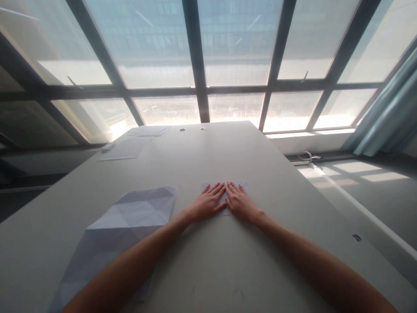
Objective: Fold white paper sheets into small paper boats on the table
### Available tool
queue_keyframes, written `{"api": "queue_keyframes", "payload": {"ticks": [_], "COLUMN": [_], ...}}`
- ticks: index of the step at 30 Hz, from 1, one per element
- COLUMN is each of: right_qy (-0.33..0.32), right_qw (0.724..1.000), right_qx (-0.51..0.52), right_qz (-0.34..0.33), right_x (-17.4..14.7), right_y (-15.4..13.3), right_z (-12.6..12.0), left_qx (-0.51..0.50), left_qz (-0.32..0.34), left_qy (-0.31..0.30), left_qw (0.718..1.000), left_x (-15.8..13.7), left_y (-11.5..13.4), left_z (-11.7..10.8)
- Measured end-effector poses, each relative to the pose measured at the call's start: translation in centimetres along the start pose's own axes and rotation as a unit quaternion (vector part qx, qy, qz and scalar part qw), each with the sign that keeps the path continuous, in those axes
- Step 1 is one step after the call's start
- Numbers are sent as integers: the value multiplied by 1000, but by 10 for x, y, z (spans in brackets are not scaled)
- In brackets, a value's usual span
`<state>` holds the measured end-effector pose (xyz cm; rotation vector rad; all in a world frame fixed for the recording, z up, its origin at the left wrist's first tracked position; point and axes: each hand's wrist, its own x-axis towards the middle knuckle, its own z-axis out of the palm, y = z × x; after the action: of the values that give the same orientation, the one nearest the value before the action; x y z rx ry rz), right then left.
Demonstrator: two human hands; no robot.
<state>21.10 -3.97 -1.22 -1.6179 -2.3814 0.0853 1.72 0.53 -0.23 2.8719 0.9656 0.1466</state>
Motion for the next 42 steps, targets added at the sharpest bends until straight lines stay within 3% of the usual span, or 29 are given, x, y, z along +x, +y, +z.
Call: {"api": "queue_keyframes", "payload": {"ticks": [7,19,25,29,32,36,40,42], "right_qy": [-10,4,50,75,103,134,70,19], "right_qw": [998,989,971,964,966,982,997,998], "right_qx": [17,-3,-30,-36,-38,-12,43,59], "right_qz": [57,150,233,254,234,135,-1,-30], "right_x": [2,9,6,4,4,4,2,0], "right_y": [0,21,21,24,23,16,6,2], "right_z": [4,0,4,7,4,-5,-9,-8], "left_qx": [22,9,7,10,11,10,5,3], "left_qz": [-88,-76,-73,-72,-71,-74,-69,-69], "left_qy": [0,-22,-26,-26,-27,-24,-15,-11], "left_qw": [996,997,997,997,997,997,997,998], "left_x": [-1,0,0,1,1,0,-1,-2], "left_y": [-2,-3,-2,-2,-2,-1,1,2], "left_z": [4,-3,-3,-3,-3,-4,-6,-6]}}
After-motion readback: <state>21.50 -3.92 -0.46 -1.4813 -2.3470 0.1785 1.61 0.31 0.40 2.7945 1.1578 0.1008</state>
